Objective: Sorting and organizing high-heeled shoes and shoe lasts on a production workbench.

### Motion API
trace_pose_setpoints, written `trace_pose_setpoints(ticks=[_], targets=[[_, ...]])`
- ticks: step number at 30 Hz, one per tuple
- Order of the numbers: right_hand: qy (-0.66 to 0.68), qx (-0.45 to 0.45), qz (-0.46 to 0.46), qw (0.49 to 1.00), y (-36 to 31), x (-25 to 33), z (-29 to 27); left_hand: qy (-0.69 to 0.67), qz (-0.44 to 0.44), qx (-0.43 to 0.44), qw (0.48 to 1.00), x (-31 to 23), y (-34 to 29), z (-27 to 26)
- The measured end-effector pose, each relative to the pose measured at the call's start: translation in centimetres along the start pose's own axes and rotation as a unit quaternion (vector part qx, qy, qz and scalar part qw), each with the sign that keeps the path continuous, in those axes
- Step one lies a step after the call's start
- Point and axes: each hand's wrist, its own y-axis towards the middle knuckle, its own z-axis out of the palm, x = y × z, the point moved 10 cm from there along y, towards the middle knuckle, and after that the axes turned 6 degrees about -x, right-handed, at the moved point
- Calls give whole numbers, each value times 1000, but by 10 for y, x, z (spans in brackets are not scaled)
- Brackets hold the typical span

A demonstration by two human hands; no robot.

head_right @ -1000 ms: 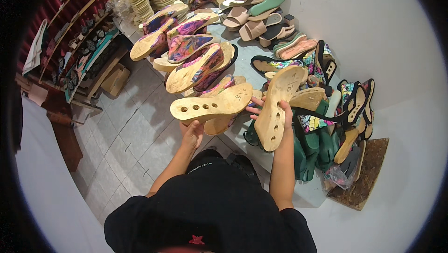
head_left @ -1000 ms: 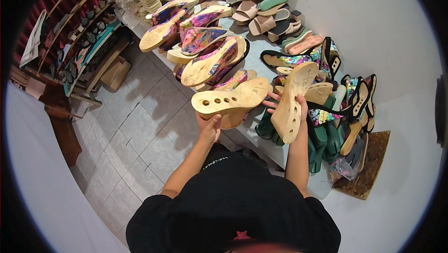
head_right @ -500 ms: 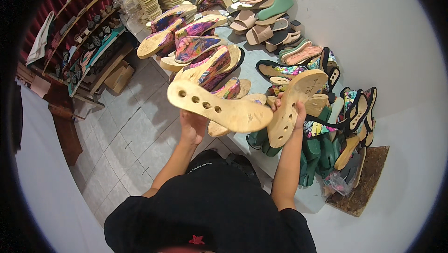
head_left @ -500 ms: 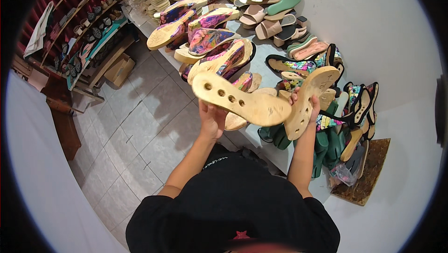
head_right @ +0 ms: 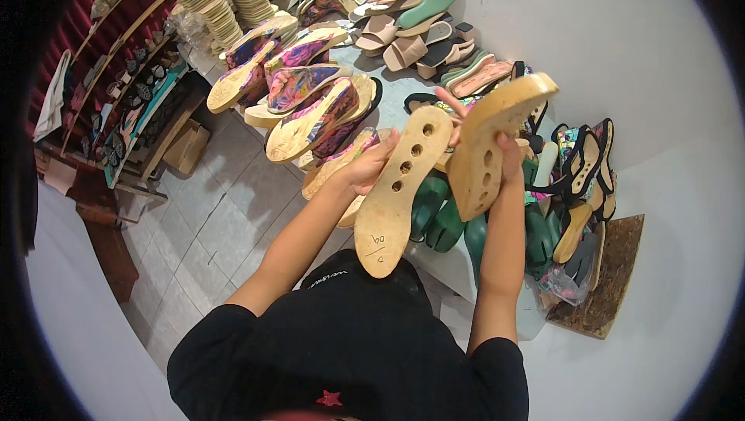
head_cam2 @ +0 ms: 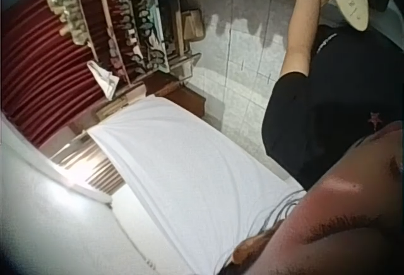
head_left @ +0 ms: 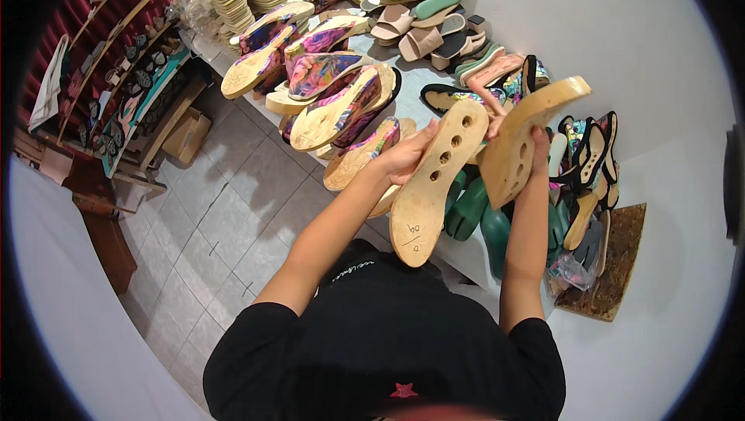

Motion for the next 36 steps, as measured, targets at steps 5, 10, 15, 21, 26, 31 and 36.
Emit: trace_pose_setpoints(ticks=[5,10,15,21,26,31,36], targets=[[81,-14,89,993,-2,-22,17,-75,-71,13,995,13,-3,1],[75,-22,88,993,-7,-34,12,-116,-48,-27,992,12,-15,-29],[84,-96,33,991,-5,-43,-13,-81,25,5,996,-23,-63,-39],[62,-174,118,976,13,-69,-33,208,190,-146,948,-46,-128,-46],[61,-147,169,973,37,-104,-34,618,251,-350,657,-47,-161,-64],[50,-135,213,966,53,-132,-18,623,301,-401,601,-44,-177,-78],[73,-161,204,963,59,-149,-14,632,301,-429,571,-42,-191,-90]])
